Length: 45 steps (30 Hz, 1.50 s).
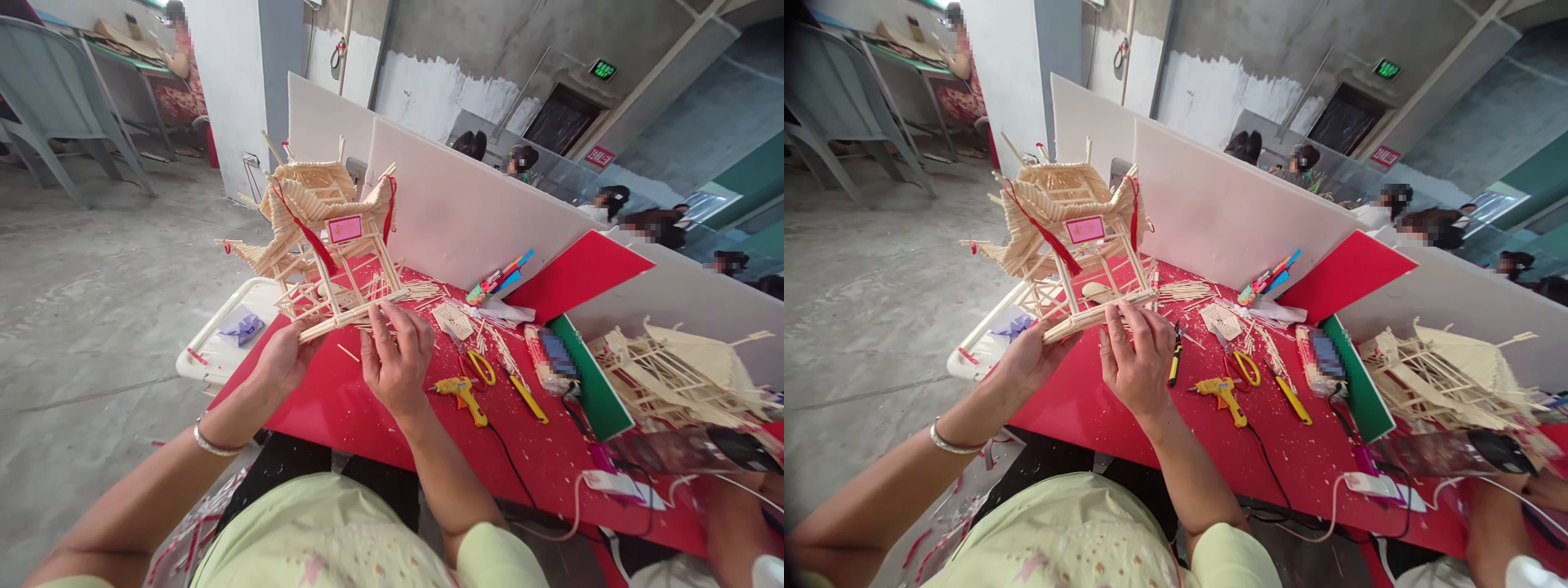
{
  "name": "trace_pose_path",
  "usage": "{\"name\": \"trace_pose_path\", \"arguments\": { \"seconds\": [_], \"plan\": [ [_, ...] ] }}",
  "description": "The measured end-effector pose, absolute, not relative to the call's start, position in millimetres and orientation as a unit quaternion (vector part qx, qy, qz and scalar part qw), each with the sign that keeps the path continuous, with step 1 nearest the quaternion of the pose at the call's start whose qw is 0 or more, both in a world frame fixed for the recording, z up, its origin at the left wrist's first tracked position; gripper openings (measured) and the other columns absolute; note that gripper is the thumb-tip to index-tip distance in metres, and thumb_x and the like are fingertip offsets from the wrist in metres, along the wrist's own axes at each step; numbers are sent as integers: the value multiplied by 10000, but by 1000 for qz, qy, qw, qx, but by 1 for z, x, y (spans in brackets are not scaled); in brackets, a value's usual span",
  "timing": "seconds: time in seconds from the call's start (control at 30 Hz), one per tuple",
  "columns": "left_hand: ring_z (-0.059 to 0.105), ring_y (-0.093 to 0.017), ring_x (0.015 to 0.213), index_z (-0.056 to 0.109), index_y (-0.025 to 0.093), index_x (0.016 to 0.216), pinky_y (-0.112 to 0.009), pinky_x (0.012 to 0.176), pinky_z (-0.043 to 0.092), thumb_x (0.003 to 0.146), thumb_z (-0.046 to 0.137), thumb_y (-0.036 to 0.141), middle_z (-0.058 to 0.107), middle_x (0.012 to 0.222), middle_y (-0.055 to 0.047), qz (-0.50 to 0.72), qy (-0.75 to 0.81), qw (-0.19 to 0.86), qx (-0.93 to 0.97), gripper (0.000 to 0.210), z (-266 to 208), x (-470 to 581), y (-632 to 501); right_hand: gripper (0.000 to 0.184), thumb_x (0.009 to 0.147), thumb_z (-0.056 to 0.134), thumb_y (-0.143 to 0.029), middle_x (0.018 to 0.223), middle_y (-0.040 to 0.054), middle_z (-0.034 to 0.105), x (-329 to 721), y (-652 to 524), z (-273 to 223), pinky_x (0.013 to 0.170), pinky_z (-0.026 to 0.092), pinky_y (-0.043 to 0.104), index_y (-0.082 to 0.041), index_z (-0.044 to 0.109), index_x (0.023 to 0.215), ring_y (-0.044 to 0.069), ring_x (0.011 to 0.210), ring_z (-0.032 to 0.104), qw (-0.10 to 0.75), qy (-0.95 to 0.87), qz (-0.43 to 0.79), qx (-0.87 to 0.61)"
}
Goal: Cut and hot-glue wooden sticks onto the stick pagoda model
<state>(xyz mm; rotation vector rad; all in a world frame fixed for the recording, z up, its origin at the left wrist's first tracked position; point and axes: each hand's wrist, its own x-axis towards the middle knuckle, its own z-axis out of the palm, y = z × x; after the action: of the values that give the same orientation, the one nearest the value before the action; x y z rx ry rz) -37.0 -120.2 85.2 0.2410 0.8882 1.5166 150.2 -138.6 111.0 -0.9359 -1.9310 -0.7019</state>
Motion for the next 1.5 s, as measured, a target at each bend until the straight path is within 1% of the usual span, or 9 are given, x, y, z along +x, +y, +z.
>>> {"name": "trace_pose_path", "arguments": {
  "seconds": [0.1, 0.27, 0.43, 0.57, 0.7, 0.93, 1.1, 1.3, 1.5],
  "plan": [
    [728, -146, 840, 779, 129, 910, -241, 835, 630, 857, 649, 72, 780, 953, -70, 666, 383, 631, 106, 151, 85, -37, -120, 611, 1001, 658, -287, 1439, 138, 656, 150, -139, 113, 1164, 469, 451, -229, 512, 1592, 283, 1325, 570, 436, -772, -280, -369],
    [736, -159, 879, 767, 123, 903, -250, 848, 636, 851, 665, 80, 782, 983, -81, 666, 390, 626, 108, 122, 85, -38, -121, 587, 1006, 648, -297, 1452, 152, 640, 150, -139, 112, 1161, 466, 455, -221, 534, 1577, 293, 1343, 554, 420, -776, -282, -378],
    [736, -155, 864, 758, 142, 891, -242, 832, 634, 839, 673, 79, 778, 945, -65, 664, 385, 630, 117, 119, 83, -38, -121, 637, 1004, 624, -275, 1461, 118, 645, 151, -138, 109, 1158, 477, 458, -268, 463, 1621, 279, 1330, 573, 426, -774, -272, -382],
    [736, -165, 864, 756, 146, 858, -249, 820, 636, 821, 691, 78, 776, 933, -62, 666, 393, 624, 112, 101, 80, -39, -119, 692, 983, 559, -191, 1475, 105, 636, 152, -139, 109, 1161, 475, 464, -280, 407, 1653, 275, 1325, 580, 426, -779, -266, -376],
    [728, -161, 845, 764, 133, 856, -239, 802, 633, 818, 697, 84, 772, 923, -66, 665, 396, 622, 117, 92, 77, -40, -118, 755, 949, 547, -148, 1471, 90, 638, 152, -139, 109, 1170, 470, 459, -285, 371, 1670, 266, 1328, 574, 433, -780, -260, -369],
    [747, -180, 897, 753, 140, 849, -265, 851, 641, 815, 696, 66, 784, 940, -73, 673, 389, 621, 99, 99, 80, -38, -120, 760, 938, 541, -145, 1494, 92, 622, 152, -138, 107, 1167, 477, 464, -287, 378, 1667, 272, 1342, 570, 424, -783, -260, -374],
    [745, -170, 871, 754, 124, 861, -260, 830, 643, 828, 675, 56, 783, 940, -78, 670, 391, 623, 99, 109, 82, -38, -121, 773, 933, 549, -137, 1487, 94, 628, 153, -138, 106, 1167, 479, 462, -282, 370, 1671, 273, 1341, 571, 426, -783, -261, -372],
    [730, -150, 836, 754, 126, 859, -245, 806, 644, 805, 724, 82, 765, 912, -52, 670, 385, 626, 102, 76, 77, -40, -119, 790, 932, 567, -132, 1475, 85, 637, 152, -140, 109, 1162, 485, 471, -306, 359, 1674, 279, 1330, 580, 430, -783, -251, -373],
    [726, -148, 822, 749, 129, 803, -243, 801, 645, 825, 669, 56, 761, 890, -58, 670, 397, 622, 88, 111, 81, -38, -120, 794, 938, 564, -136, 1480, 87, 632, 152, -140, 109, 1154, 493, 473, -304, 342, 1681, 284, 1332, 579, 426, -784, -253, -375]
  ]
}}
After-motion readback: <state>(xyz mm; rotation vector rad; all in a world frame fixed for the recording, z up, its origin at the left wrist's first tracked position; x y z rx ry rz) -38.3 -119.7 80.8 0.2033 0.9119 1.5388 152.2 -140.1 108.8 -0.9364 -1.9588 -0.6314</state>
